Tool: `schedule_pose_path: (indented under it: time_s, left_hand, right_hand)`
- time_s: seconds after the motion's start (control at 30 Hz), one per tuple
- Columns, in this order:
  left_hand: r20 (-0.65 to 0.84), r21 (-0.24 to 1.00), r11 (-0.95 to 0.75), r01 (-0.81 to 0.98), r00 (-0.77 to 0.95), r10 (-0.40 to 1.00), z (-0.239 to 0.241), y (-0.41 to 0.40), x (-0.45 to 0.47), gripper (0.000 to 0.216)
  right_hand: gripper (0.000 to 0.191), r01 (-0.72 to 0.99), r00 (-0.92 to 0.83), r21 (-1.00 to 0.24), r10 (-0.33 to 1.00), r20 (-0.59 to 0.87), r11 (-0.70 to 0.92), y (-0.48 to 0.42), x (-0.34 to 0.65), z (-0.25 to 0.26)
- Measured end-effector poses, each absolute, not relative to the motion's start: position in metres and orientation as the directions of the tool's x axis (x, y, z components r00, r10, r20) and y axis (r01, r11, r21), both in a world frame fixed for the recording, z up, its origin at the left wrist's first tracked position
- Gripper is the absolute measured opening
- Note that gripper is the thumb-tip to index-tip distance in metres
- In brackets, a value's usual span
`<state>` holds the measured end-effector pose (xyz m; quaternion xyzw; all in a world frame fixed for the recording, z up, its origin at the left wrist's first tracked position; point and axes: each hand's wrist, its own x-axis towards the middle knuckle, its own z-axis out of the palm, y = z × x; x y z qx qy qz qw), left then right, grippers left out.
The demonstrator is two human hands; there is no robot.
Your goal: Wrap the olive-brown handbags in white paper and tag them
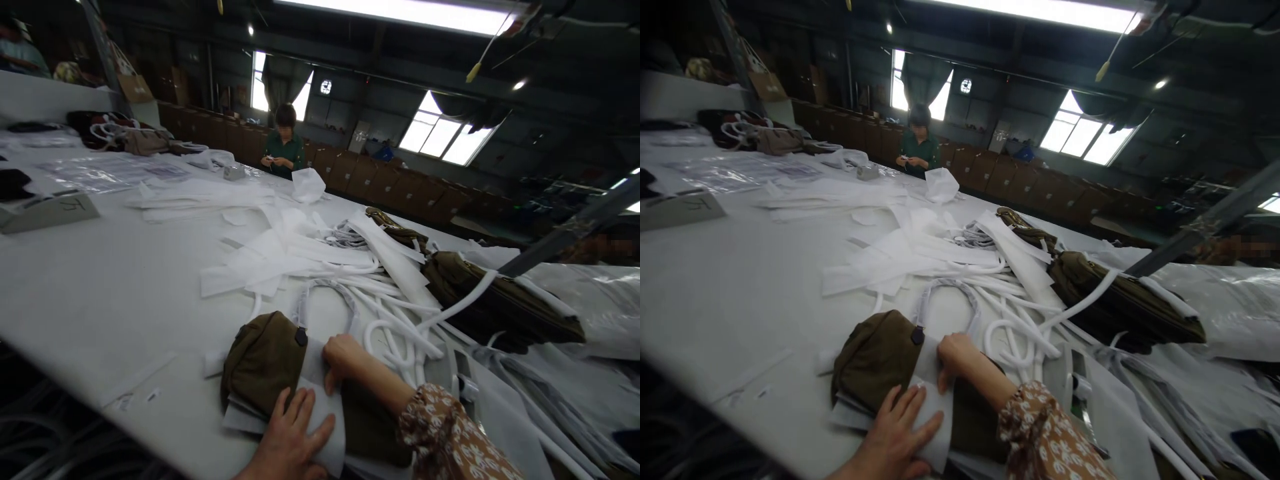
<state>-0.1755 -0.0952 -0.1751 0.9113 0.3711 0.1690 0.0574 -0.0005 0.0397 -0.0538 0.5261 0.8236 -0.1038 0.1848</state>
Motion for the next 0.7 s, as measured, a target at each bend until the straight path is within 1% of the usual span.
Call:
schedule_pose_path:
  time_s: [0.07,0.1,0.13,0.2,0.23,0.27,0.3,0.33,0.37,0.4,0.43,0.47,0.5,0.53,0.6,0.63,0.7]
  left_hand:
    - [0.269,0.236,-0.723,0.649,0.671,0.690,-0.171,-0.091,-0.175,0.080]
    - [0.278,0.239,-0.729,0.641,0.674,0.684,-0.167,-0.090,-0.174,0.080]
    - [0.293,0.247,-0.735,0.631,0.674,0.678,-0.163,-0.089,-0.174,0.080]
    - [0.344,0.284,-0.752,0.595,0.668,0.659,-0.155,-0.094,-0.178,0.073]
    - [0.385,0.316,-0.764,0.563,0.660,0.645,-0.153,-0.099,-0.183,0.063]
    - [0.433,0.358,-0.770,0.528,0.636,0.638,-0.152,-0.107,-0.191,0.049]
    - [0.480,0.416,-0.756,0.506,0.584,0.655,-0.153,-0.116,-0.203,0.034]
    - [0.511,0.490,-0.709,0.507,0.492,0.705,-0.155,-0.125,-0.218,0.024]
    - [0.515,0.577,-0.622,0.529,0.355,0.780,-0.157,-0.133,-0.235,0.022]
    - [0.478,0.673,-0.484,0.560,0.171,0.862,-0.158,-0.138,-0.253,0.023]
    - [0.406,0.754,-0.318,0.576,-0.027,0.914,-0.158,-0.139,-0.272,0.024]
    - [0.325,0.809,-0.166,0.564,-0.194,0.926,-0.155,-0.136,-0.290,0.024]
    - [0.259,0.842,-0.059,0.536,-0.307,0.916,-0.149,-0.127,-0.305,0.026]
    - [0.204,0.863,0.009,0.505,-0.363,0.909,-0.142,-0.114,-0.317,0.029]
    - [0.123,0.892,0.054,0.449,-0.356,0.927,-0.127,-0.081,-0.327,0.035]
    - [0.078,0.914,0.055,0.402,-0.306,0.949,-0.121,-0.064,-0.327,0.035]
    - [0.021,0.952,0.044,0.304,-0.207,0.978,-0.116,-0.036,-0.319,0.030]
  right_hand:
    - [0.036,0.909,-0.361,0.024,0.813,-0.457,0.417,0.035,0.002,-0.051]
    - [0.035,0.913,-0.358,0.017,0.819,-0.448,0.409,0.028,0.003,-0.050]
    - [0.035,0.916,-0.363,0.008,0.839,-0.404,0.401,0.019,0.005,-0.051]
    - [0.043,0.930,-0.355,-0.006,0.897,-0.265,0.366,-0.005,0.006,-0.061]
    - [0.049,0.942,-0.332,-0.016,0.921,-0.201,0.336,-0.018,0.007,-0.070]
    - [0.052,0.954,-0.300,-0.032,0.939,-0.167,0.299,-0.029,0.008,-0.082]
    - [0.054,0.964,-0.268,-0.052,0.951,-0.155,0.263,-0.039,0.009,-0.094]
    - [0.053,0.970,-0.242,-0.072,0.957,-0.162,0.233,-0.046,0.010,-0.106]
    - [0.052,0.972,-0.229,-0.096,0.960,-0.164,0.215,-0.051,0.013,-0.116]
    - [0.052,0.969,-0.233,-0.120,0.961,-0.152,0.216,-0.054,0.014,-0.124]
    - [0.051,0.966,-0.239,-0.136,0.963,-0.123,0.222,-0.055,0.015,-0.128]
    - [0.050,0.965,-0.230,-0.146,0.970,-0.072,0.218,-0.055,0.013,-0.128]
    - [0.047,0.963,-0.222,-0.160,0.975,-0.003,0.219,-0.054,0.009,-0.125]
    - [0.044,0.954,-0.224,-0.187,0.972,0.073,0.234,-0.054,0.001,-0.119]
    - [0.037,0.903,-0.277,-0.276,0.937,0.211,0.329,-0.056,-0.026,-0.104]
    - [0.034,0.859,-0.325,-0.321,0.910,0.257,0.398,-0.058,-0.044,-0.097]
    - [0.029,0.776,-0.414,-0.387,0.864,0.286,0.499,-0.062,-0.081,-0.090]
